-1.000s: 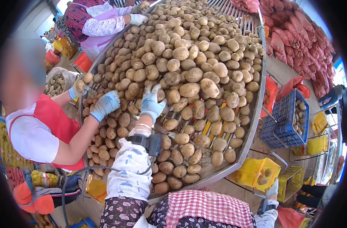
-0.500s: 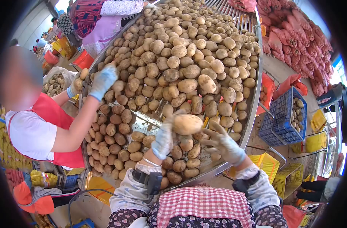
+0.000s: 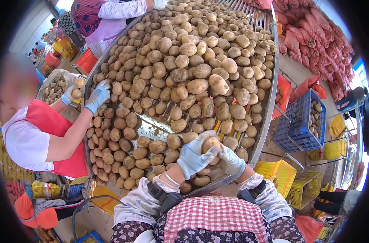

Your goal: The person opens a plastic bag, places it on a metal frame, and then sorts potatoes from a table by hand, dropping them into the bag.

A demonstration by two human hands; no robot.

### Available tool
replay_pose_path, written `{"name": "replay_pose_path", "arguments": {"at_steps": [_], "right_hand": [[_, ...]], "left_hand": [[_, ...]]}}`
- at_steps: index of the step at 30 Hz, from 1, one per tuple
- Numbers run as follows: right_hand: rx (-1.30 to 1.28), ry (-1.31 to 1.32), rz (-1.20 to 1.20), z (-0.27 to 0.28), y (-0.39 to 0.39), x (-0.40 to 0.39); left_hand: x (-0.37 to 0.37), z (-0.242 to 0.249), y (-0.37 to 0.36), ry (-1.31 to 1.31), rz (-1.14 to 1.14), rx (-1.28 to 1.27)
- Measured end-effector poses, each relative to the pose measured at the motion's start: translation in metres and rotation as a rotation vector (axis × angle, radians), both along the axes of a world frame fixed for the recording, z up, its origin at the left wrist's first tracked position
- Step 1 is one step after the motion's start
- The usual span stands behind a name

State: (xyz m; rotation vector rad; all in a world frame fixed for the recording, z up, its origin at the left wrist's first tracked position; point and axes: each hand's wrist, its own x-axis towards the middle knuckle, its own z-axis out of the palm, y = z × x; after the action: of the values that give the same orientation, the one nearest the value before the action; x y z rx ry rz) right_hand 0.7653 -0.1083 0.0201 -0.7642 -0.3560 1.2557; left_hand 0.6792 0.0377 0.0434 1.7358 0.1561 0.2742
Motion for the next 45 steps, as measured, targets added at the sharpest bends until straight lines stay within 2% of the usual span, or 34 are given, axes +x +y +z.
{"name": "replay_pose_path", "arguments": {"at_steps": [2,5,6,8,10,12,13,14,16,17,18,20,21,22,24,25,26,27,28,29,30,31,32,33,35,38,39,40,42,43,45], "right_hand": [[-0.023,0.03,0.002,0.005,-0.004,0.001],[-0.188,-0.116,-0.133,0.007,-0.012,0.0],[-0.197,-0.111,-0.153,0.008,-0.017,0.001],[-0.168,-0.071,-0.199,0.01,-0.023,0.004],[-0.161,-0.097,-0.245,0.006,-0.026,0.004],[-0.147,-0.138,-0.274,0.007,-0.027,0.006],[-0.132,-0.122,-0.315,0.002,-0.029,0.007],[-0.127,-0.121,-0.312,0.0,-0.031,0.008],[0.046,0.154,-0.309,-0.004,-0.036,0.012],[-0.001,0.157,-0.277,0.002,-0.044,0.016],[-0.008,0.127,-0.304,0.002,-0.054,0.019],[-0.185,-0.046,-0.485,0.023,-0.078,0.026],[-0.141,-0.117,-0.553,0.022,-0.094,0.032],[-0.228,-0.105,-0.637,0.013,-0.125,0.04],[-0.368,-0.089,-0.738,-0.005,-0.2,0.054],[-0.417,-0.083,-0.756,-0.012,-0.235,0.057],[-0.567,0.001,-0.881,-0.017,-0.265,0.053],[-0.57,0.032,-0.868,-0.071,-0.343,0.067],[-1.079,-0.399,-0.843,-0.09,-0.389,0.067],[-1.568,-0.854,-0.753,-0.099,-0.41,0.065],[-1.567,-0.861,-0.754,-0.1,-0.407,0.059],[-1.467,-0.797,-0.9,-0.103,-0.402,0.053],[-1.362,-0.725,-1.038,-0.104,-0.394,0.049],[-1.318,-0.724,-0.977,-0.102,-0.379,0.053],[-1.191,-0.967,-0.911,-0.089,-0.319,0.051],[-0.942,-1.033,-0.83,-0.038,-0.206,0.044],[-0.868,-1.084,-0.764,-0.033,-0.187,0.044],[-0.865,-1.081,-0.772,-0.024,-0.168,0.043],[-0.734,-1.038,-0.582,-0.005,-0.134,0.037],[-0.741,-1.037,-0.582,-0.002,-0.12,0.035],[-0.601,-0.845,-0.561,0.004,-0.093,0.031]], "left_hand": [[0.008,-0.019,-0.009,-0.08,0.038,-0.15],[0.019,-0.033,-0.01,-0.11,0.044,-0.223],[0.022,-0.029,-0.011,0.028,0.056,-0.386],[0.025,-0.018,-0.015,0.246,0.111,-1.104],[0.025,-0.031,-0.008,0.221,0.092,-1.043],[0.022,-0.052,0.003,0.081,-0.111,-0.933],[0.024,-0.059,-0.001,0.099,0.024,-0.91],[0.023,-0.054,-0.003,0.098,0.028,-0.905],[0.017,-0.033,-0.005,0.148,0.064,-0.332],[0.012,-0.027,-0.01,0.18,0.064,-0.438],[0.009,-0.037,-0.007,-0.057,0.064,-0.044],[-0.003,-0.042,0.014,-0.154,0.124,0.0],[-0.001,-0.032,0.028,-0.193,0.242,0.165],[-0.008,-0.046,0.052,-0.121,0.358,0.423],[-0.012,-0.052,0.099,-0.082,0.522,0.702],[-0.015,-0.045,0.115,0.149,0.594,0.868],[-0.017,-0.06,0.139,0.302,0.587,0.949],[-0.012,-0.057,0.151,0.421,0.598,0.932],[-0.003,-0.052,0.161,0.538,0.605,0.914],[0.008,-0.042,0.164,0.538,0.606,0.911],[0.021,-0.03,0.163,0.665,0.52,0.942],[0.033,-0.024,0.161,0.792,0.433,0.969],[0.042,-0.026,0.159,0.794,0.435,0.965],[0.049,-0.032,0.158,0.848,0.422,1.026],[0.061,-0.05,0.167,0.977,0.416,1.088],[0.056,-0.059,0.166,0.929,0.449,1.084],[0.046,-0.038,0.155,0.892,0.432,1.037],[0.036,-0.04,0.152,0.887,0.432,1.043],[0.02,-0.044,0.153,0.715,0.497,0.959],[0.022,-0.044,0.152,0.716,0.491,0.956],[0.025,-0.039,0.151,0.78,0.485,0.938]]}}
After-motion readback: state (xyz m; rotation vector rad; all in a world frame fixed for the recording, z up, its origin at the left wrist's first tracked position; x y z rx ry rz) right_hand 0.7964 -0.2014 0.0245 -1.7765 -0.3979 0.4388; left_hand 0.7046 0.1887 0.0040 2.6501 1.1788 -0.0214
